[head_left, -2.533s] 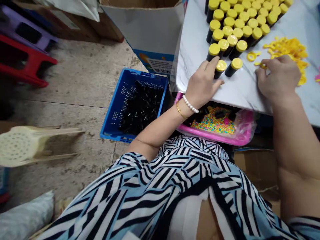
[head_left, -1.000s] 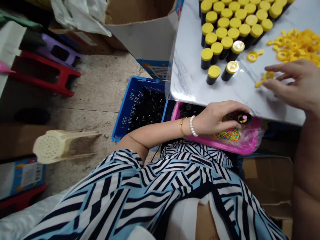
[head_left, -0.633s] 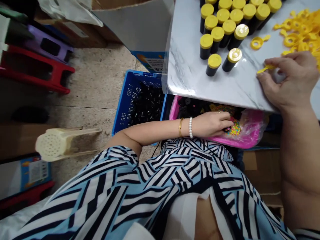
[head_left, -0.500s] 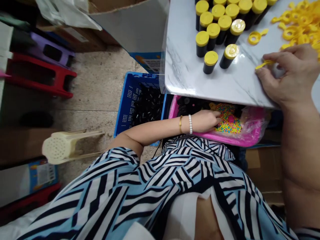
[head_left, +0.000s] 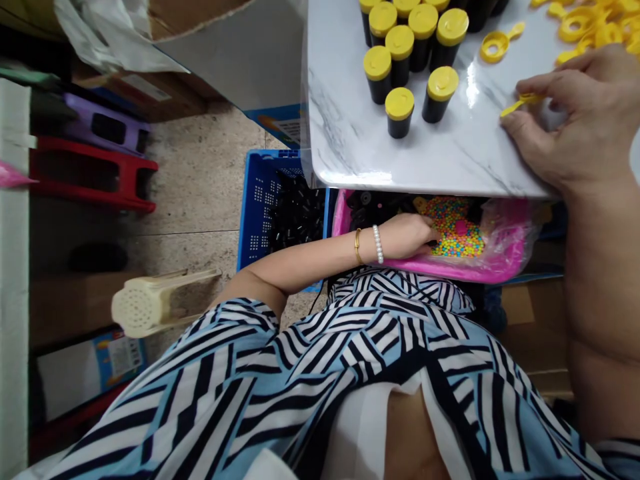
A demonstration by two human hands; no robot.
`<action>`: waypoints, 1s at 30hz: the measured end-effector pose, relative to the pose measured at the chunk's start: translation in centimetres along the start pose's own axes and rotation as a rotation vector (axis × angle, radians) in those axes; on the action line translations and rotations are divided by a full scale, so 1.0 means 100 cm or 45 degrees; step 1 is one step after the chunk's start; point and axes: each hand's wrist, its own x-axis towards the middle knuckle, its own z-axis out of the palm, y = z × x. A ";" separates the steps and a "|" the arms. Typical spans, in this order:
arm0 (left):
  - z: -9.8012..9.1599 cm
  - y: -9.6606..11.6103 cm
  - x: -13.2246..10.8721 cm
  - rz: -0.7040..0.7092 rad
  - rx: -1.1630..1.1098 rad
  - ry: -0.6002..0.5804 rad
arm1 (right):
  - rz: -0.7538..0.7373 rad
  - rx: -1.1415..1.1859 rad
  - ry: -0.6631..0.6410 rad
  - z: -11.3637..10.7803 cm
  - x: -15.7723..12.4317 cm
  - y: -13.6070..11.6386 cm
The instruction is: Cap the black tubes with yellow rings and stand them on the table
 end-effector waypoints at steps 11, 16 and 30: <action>-0.009 0.016 -0.009 -0.064 0.143 0.099 | -0.019 -0.001 -0.007 0.000 -0.001 0.002; 0.005 0.007 -0.010 -0.054 0.054 0.077 | -0.020 -0.033 -0.111 -0.002 0.000 0.002; -0.035 0.030 -0.015 0.395 -0.227 1.203 | -0.051 -0.211 0.000 -0.002 -0.004 0.002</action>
